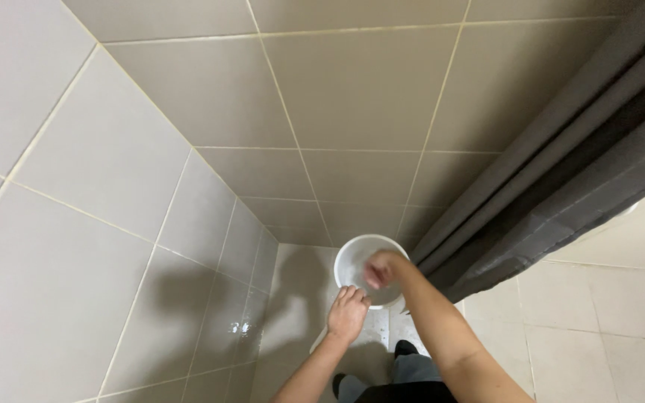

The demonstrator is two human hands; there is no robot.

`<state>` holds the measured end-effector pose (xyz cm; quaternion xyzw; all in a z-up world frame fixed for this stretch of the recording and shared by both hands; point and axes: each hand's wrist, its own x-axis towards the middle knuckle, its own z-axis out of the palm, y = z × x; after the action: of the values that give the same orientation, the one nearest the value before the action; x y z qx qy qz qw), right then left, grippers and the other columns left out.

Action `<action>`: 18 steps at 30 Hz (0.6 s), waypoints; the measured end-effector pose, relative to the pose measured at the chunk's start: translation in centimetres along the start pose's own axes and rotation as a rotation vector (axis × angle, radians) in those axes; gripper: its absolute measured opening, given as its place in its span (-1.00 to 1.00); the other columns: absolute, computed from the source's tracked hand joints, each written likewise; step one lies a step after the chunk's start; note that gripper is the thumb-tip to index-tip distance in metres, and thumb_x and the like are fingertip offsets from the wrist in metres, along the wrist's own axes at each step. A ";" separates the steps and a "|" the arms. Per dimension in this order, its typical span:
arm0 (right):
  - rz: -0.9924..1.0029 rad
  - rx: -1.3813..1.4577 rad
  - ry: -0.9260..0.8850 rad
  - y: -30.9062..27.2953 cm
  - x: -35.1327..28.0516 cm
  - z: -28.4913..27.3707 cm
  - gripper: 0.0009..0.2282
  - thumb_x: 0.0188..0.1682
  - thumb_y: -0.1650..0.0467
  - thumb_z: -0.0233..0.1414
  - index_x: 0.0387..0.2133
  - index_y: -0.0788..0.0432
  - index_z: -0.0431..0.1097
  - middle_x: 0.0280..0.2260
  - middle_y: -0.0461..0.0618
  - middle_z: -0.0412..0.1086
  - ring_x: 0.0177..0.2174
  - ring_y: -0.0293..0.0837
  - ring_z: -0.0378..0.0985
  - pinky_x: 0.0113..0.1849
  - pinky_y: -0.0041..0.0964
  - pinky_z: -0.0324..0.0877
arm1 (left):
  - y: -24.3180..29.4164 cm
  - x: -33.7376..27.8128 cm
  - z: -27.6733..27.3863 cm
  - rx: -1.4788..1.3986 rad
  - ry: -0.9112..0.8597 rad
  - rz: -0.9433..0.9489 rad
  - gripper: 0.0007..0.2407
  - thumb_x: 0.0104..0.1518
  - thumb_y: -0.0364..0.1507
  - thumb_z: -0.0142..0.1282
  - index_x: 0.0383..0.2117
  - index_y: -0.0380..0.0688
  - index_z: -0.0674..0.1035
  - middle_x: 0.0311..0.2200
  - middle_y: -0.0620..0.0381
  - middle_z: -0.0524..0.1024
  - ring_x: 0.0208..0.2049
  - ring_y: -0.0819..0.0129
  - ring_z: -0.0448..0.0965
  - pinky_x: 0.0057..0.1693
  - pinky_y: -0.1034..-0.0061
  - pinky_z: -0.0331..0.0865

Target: The person fills a white bucket with water from a handheld bidet sprayer and a wall-mounted tap. They then use their hands to splash the soapy water onto the tiled walls and a wall-mounted soap dish, cleaning the surfaces.

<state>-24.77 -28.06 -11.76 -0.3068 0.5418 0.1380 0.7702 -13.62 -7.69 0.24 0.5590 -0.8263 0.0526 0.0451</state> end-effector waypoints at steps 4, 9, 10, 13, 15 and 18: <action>-0.934 0.526 -0.624 -10.2 -12.3 -1.1 -0.80 0.05 0.45 -0.05 -0.10 0.24 0.38 -0.16 0.10 0.44 -0.15 -0.01 0.44 -0.08 -0.10 0.35 | 0.3 -0.8 1.7 -0.079 0.047 -0.014 -0.87 0.08 -0.40 -0.03 -0.51 -0.06 0.59 -0.38 0.08 0.45 -0.22 0.20 0.40 0.08 0.35 0.25; -1.606 0.929 -0.519 -15.4 -36.4 -3.7 -0.52 0.13 0.35 -0.07 0.34 0.18 0.14 0.31 0.02 0.20 0.23 0.07 0.34 0.17 0.09 0.38 | 0.0 -0.9 3.0 -0.091 -0.107 -0.056 -0.86 0.09 -0.44 0.01 -0.40 -0.11 0.66 -0.33 0.07 0.50 -0.16 0.20 0.40 0.14 0.33 0.23; -1.566 0.945 -0.444 -15.3 -37.5 -4.0 -0.51 0.12 0.36 -0.11 0.34 0.23 0.09 0.33 0.06 0.14 0.25 0.11 0.26 0.20 0.08 0.28 | -0.1 -0.6 3.1 -0.081 -0.061 -0.042 -0.85 0.08 -0.42 0.00 -0.39 -0.09 0.65 -0.33 0.08 0.48 -0.16 0.20 0.39 0.15 0.33 0.22; -1.434 0.868 -0.247 -13.6 -33.8 -5.7 -0.56 0.11 0.39 -0.13 0.29 0.24 0.13 0.25 0.08 0.21 0.15 0.12 0.33 0.15 0.01 0.30 | -0.4 0.1 2.2 -0.049 0.002 -0.023 -0.85 0.06 -0.40 0.00 -0.40 -0.08 0.64 -0.35 0.08 0.46 -0.17 0.21 0.38 0.15 0.36 0.21; -1.348 0.772 -0.134 -11.9 -30.2 -5.8 -0.61 0.11 0.42 -0.12 0.23 0.21 0.23 0.15 0.05 0.33 0.03 0.08 0.48 0.06 -0.06 0.41 | -0.6 0.9 1.2 -0.020 0.025 -0.016 -0.86 0.05 -0.40 0.00 -0.41 -0.10 0.63 -0.36 0.08 0.46 -0.18 0.22 0.39 0.14 0.38 0.21; -1.012 0.471 0.141 -8.3 -23.7 -4.7 -0.78 0.13 0.41 -0.06 -0.11 0.33 0.44 -0.23 0.12 0.50 -0.28 -0.06 0.56 -0.14 -0.18 0.52 | -0.7 2.0 0.1 -0.074 -0.057 -0.046 -0.83 0.08 -0.42 -0.01 -0.32 -0.10 0.64 -0.28 0.07 0.48 -0.11 0.21 0.39 0.19 0.35 0.19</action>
<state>-32.66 -34.60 11.63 -0.3566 0.3935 -0.3942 0.7500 -13.76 -9.80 0.46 0.5770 -0.8156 0.0052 0.0433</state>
